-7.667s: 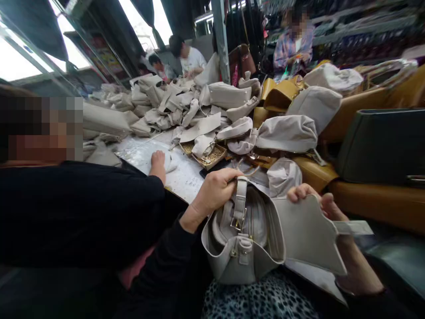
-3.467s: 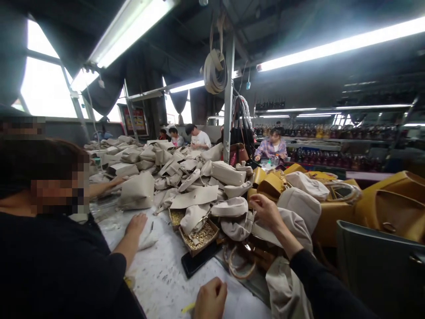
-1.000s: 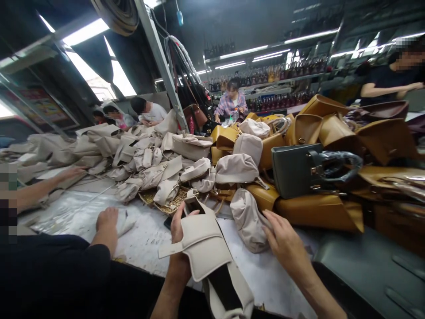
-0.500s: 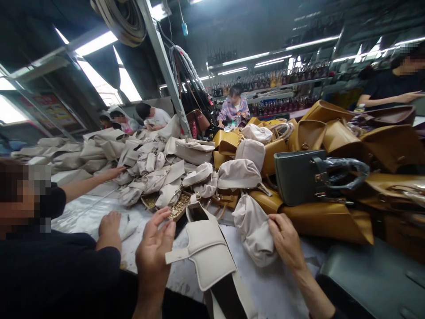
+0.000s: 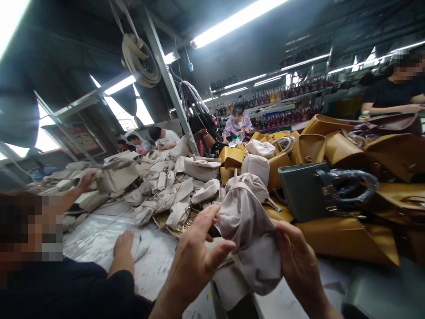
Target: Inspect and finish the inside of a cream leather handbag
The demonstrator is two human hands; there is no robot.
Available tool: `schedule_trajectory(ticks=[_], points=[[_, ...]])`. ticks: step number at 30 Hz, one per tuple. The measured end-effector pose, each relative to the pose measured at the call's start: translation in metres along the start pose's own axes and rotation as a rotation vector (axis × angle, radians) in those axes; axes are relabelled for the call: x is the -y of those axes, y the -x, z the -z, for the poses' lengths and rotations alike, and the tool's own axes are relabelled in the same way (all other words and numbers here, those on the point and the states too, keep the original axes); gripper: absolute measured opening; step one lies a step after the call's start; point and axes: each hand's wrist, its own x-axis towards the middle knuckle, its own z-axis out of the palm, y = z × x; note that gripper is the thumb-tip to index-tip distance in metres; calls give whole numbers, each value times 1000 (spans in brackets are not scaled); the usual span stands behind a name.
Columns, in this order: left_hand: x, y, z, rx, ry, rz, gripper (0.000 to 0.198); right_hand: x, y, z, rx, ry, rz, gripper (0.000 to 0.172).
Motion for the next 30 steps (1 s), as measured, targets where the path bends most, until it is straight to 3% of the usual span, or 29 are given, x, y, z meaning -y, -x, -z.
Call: schedule_trajectory(ticks=[2, 4, 8, 11, 13, 16, 18, 21, 26, 30], points=[[-2, -4, -7, 49, 26, 21, 65, 16, -6, 3, 57, 67, 295, 27], [1, -4, -11, 46, 129, 91, 55, 29, -11, 8, 139, 163, 509, 30], [10, 4, -12, -141, 545, 420, 48, 42, -12, 12, 288, 332, 738, 26], [13, 8, -12, -307, 805, 553, 49, 39, -8, 7, 204, 382, 649, 26], [17, 8, -12, -371, 925, 507, 48, 33, -5, 4, 143, 449, 552, 30], [28, 7, -13, -405, 1042, 452, 45, 23, -6, 2, 166, 532, 424, 31], [37, 6, -12, -383, 1075, 458, 43, 21, -9, 4, 211, 536, 393, 30], [48, 2, -9, -331, 1082, 458, 42, 24, -17, 8, 271, 511, 478, 36], [51, -13, 0, -420, 1057, 470, 44, 32, -35, 18, 506, 406, 637, 38], [50, -17, -2, -420, 1018, 524, 46, 31, -42, 19, 710, 359, 441, 59]])
